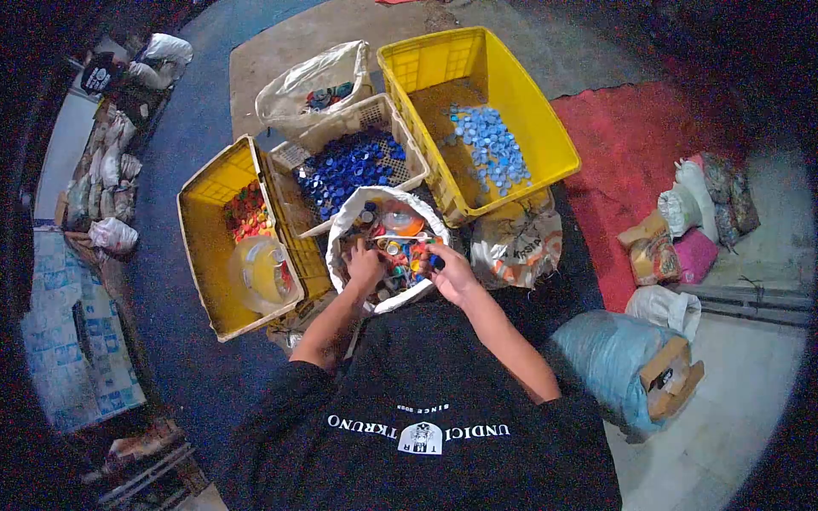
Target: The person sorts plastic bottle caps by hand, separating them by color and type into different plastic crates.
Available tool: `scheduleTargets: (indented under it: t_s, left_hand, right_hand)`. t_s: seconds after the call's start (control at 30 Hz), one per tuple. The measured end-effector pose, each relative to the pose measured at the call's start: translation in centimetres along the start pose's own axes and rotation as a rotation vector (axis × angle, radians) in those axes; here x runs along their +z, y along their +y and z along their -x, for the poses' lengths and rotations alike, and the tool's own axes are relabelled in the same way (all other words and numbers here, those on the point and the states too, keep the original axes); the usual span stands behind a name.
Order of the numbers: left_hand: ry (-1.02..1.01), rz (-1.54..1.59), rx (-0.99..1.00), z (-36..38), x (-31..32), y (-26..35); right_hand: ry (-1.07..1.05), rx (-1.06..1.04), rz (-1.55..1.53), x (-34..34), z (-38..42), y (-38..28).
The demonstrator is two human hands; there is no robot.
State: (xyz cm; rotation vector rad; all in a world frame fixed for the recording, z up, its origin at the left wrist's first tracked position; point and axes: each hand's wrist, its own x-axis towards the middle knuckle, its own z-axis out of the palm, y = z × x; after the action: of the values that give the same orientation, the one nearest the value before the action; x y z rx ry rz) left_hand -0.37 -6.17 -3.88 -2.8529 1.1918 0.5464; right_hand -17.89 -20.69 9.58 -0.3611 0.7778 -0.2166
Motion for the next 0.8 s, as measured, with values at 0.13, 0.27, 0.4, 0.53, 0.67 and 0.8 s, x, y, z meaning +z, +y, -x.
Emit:
scheduleTargets:
  t_s: [0.13,0.27,0.4,0.53,0.67,0.8]
  left_hand:
    - [-0.21,0.084,-0.096,-1.1,0.4,-0.6]
    - [-0.261,0.073,-0.08,-3.6,5.1,-2.3]
    - [-0.093,0.077,-0.151,1.7,-7.4,1.6]
    - [-0.086,0.454,0.002,3.4,-9.4,0.9]
    - [-0.155,1.014,0.003,4.6,-8.1,0.2]
    - [-0.195,1.36,-0.101,5.6,-7.9,-0.6]
  right_hand:
    - [0.032,-0.013,0.016,0.1,0.5,-0.3]
    - [0.01,-0.024,0.029,0.4,0.3,-0.5]
    - [-0.037,-0.038,0.046,0.0,-0.2,-0.1]
    - [-0.07,0.056,0.097,0.3,-0.6,0.4]
    - [-0.096,0.123,0.109,1.6,-1.5,0.9]
    - [-0.146,0.185,0.178,3.6,-2.9,1.4]
